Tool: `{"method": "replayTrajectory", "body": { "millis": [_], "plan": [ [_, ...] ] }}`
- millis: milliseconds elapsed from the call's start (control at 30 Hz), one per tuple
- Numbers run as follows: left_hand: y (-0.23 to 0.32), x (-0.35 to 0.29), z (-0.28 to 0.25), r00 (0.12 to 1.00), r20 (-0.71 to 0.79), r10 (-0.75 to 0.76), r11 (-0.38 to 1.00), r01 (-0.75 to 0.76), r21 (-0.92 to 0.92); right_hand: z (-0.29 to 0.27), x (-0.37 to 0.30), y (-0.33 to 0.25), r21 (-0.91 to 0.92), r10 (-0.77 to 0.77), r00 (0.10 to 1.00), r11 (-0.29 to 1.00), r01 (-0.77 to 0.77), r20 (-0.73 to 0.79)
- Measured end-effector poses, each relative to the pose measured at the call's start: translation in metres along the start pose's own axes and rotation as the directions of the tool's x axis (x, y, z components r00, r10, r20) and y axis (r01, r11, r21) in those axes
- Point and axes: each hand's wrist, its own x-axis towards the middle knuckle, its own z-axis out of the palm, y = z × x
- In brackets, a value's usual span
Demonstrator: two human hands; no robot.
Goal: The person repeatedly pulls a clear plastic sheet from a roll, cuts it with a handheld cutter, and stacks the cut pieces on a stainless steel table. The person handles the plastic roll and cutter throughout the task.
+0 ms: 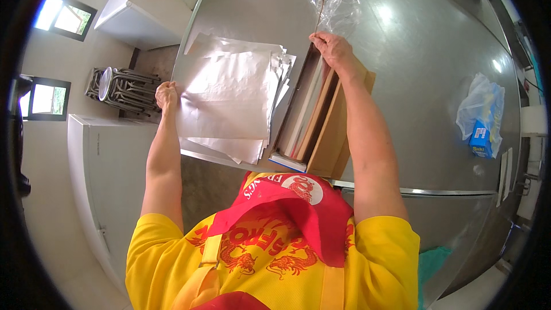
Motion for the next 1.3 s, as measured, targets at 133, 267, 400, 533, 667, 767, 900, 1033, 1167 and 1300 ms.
{"method": "replayTrajectory", "body": {
  "millis": [133, 267, 400, 533, 667, 767, 900, 1033, 1167, 1300],
  "plan": [
    [0.060, -0.058, -0.001, 0.909, -0.236, 0.345, 0.912, -0.384, -0.146, 0.002, 0.002, 0.004, 0.003, -0.022, 1.000, 1.000, 0.022, -0.010],
    [0.168, -0.215, -0.026, 0.593, -0.082, 0.801, 0.440, -0.676, -0.591, -0.001, -0.004, -0.003, 0.013, -0.012, 1.000, 1.000, 0.012, -0.003],
    [0.230, -0.292, -0.047, 0.419, 0.078, 0.905, 0.419, -0.842, -0.341, 0.000, -0.003, -0.006, 0.024, -0.006, 1.000, 1.000, 0.006, -0.011],
    [0.252, -0.292, -0.021, 0.411, 0.182, 0.893, 0.434, -0.895, -0.105, 0.003, 0.003, 0.001, 0.045, -0.058, 0.998, 0.997, 0.060, -0.040],
    [0.262, -0.289, -0.011, 0.532, 0.173, 0.829, 0.558, -0.805, -0.199, 0.002, -0.002, -0.006, 0.060, -0.050, 0.996, 0.997, 0.055, -0.074],
    [0.255, -0.268, -0.011, 0.628, 0.114, 0.769, 0.607, -0.665, -0.435, 0.003, -0.003, -0.010, 0.068, -0.088, 0.993, 0.993, 0.093, -0.082],
    [0.255, -0.220, -0.087, 0.733, 0.182, 0.656, 0.605, -0.366, -0.707, 0.000, -0.008, -0.009, 0.022, -0.077, 0.994, 0.997, 0.079, -0.076],
    [0.252, -0.155, -0.158, 0.763, 0.231, 0.604, 0.558, -0.197, -0.806, -0.001, -0.009, -0.010, 0.033, -0.068, 0.995, 0.997, 0.070, -0.075],
    [0.250, -0.109, -0.213, 0.777, 0.220, 0.590, 0.438, -0.079, -0.895, -0.003, -0.009, -0.012, 0.025, -0.073, 0.994, 0.997, 0.075, -0.085],
    [0.245, -0.083, -0.246, 0.789, 0.267, 0.553, 0.443, -0.008, -0.897, -0.003, -0.008, -0.013, 0.020, -0.071, 0.995, 0.997, 0.072, -0.068]
  ]
}}
